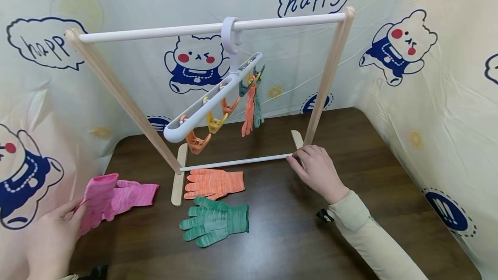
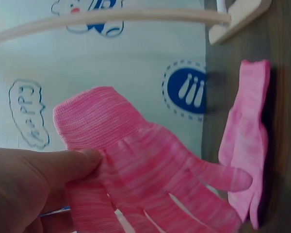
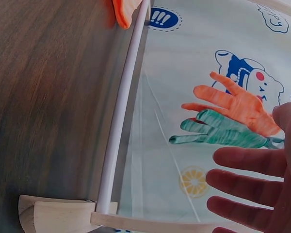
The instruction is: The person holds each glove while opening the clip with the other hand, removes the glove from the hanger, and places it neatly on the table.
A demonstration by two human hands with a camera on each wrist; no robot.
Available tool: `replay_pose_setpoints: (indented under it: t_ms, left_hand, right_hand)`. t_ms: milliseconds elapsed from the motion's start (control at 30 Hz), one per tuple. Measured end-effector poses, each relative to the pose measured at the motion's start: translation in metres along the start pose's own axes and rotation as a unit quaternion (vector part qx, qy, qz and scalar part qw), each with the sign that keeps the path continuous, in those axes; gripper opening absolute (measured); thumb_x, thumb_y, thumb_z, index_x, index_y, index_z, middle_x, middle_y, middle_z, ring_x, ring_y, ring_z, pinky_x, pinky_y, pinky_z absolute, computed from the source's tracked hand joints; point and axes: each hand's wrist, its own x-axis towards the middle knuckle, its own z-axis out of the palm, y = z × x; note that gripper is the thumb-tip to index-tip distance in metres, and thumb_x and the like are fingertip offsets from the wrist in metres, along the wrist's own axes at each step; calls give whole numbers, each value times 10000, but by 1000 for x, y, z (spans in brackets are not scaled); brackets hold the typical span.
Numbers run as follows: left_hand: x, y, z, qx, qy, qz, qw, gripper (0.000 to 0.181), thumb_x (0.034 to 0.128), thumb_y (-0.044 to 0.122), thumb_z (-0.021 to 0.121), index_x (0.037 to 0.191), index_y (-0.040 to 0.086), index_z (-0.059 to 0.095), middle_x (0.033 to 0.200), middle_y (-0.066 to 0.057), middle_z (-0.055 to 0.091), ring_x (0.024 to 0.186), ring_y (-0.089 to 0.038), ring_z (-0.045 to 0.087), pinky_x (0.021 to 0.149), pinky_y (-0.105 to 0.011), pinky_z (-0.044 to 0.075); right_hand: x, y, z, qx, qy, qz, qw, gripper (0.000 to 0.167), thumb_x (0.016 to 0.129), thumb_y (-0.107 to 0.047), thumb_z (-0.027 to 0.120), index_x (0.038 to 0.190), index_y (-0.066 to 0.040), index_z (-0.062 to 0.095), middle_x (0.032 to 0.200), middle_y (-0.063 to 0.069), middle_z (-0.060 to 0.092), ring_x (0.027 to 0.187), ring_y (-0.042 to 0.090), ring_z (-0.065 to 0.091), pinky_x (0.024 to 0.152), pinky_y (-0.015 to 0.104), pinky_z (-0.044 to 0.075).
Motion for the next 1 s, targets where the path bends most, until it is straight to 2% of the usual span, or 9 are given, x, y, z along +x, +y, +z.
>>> replay_pose_setpoints:
  t_ms: [100,233,333,433,567,633,733,867,1000]
  left_hand:
    - [-1,-6,-3,144,162,-285,9994,289,983,75,669,1203,-112,666,1121,-380,613,1160,-605,555,1024,-678,382]
    - [-4,-11,-2,131,294,-241,9992,259,978,70,634,1158,-112,678,1164,-390,616,1215,-584,524,1079,-683,333]
    - [-6,-13,1,168,198,79,9996,220,935,38,660,1097,-110,680,1114,-391,636,1129,-603,535,988,-720,352]
    - [-7,-16,6,343,-210,372,9985,194,906,26,698,1068,-79,680,1027,-375,663,969,-624,572,812,-733,387]
    - [-6,-19,10,342,-754,538,9951,183,891,33,729,1038,-20,634,970,-338,673,808,-569,602,669,-680,413]
    - [-5,-20,12,292,-836,580,9944,186,873,34,741,1006,15,613,915,-303,667,757,-500,600,640,-635,420]
    - [-3,-23,15,277,-770,924,9924,211,819,37,799,910,70,612,820,-222,656,699,-410,581,583,-524,409]
    - [-1,-28,21,290,-1289,1530,9794,265,761,23,829,822,117,588,723,-88,562,646,-284,498,558,-400,341]
    - [-1,-32,29,286,-2424,1701,9547,284,749,18,822,813,114,562,685,6,449,632,-194,423,568,-344,326]
  right_hand:
    - [0,1,1,-2,-24,6,10000,330,1021,-374,644,904,-93,771,947,89,730,945,319,660,871,522,507]
    - [1,2,1,0,-120,80,9999,332,1019,-376,647,905,-89,771,955,93,731,945,321,661,867,518,507]
    - [2,3,0,2,-237,149,9996,348,1023,-388,638,907,-88,771,963,98,734,953,322,663,877,518,510]
    - [3,2,0,-2,-341,183,9993,361,1025,-398,630,907,-87,770,966,102,735,959,325,664,888,521,514]
    - [4,3,0,26,-382,187,9991,351,1024,-384,639,904,-82,770,956,101,734,940,321,666,873,523,522]
    - [4,3,0,35,-399,188,9990,346,1025,-378,643,904,-80,771,952,102,733,925,317,666,859,520,525]
    - [5,4,1,21,-431,209,9989,351,1026,-381,644,905,-78,771,952,106,732,908,316,663,849,511,528]
    - [6,6,3,10,-422,225,9989,353,1023,-385,647,906,-76,770,954,110,731,901,315,658,847,505,529]
    - [7,7,4,39,-434,225,9988,354,1025,-385,643,904,-76,768,951,107,729,898,312,658,845,506,530]
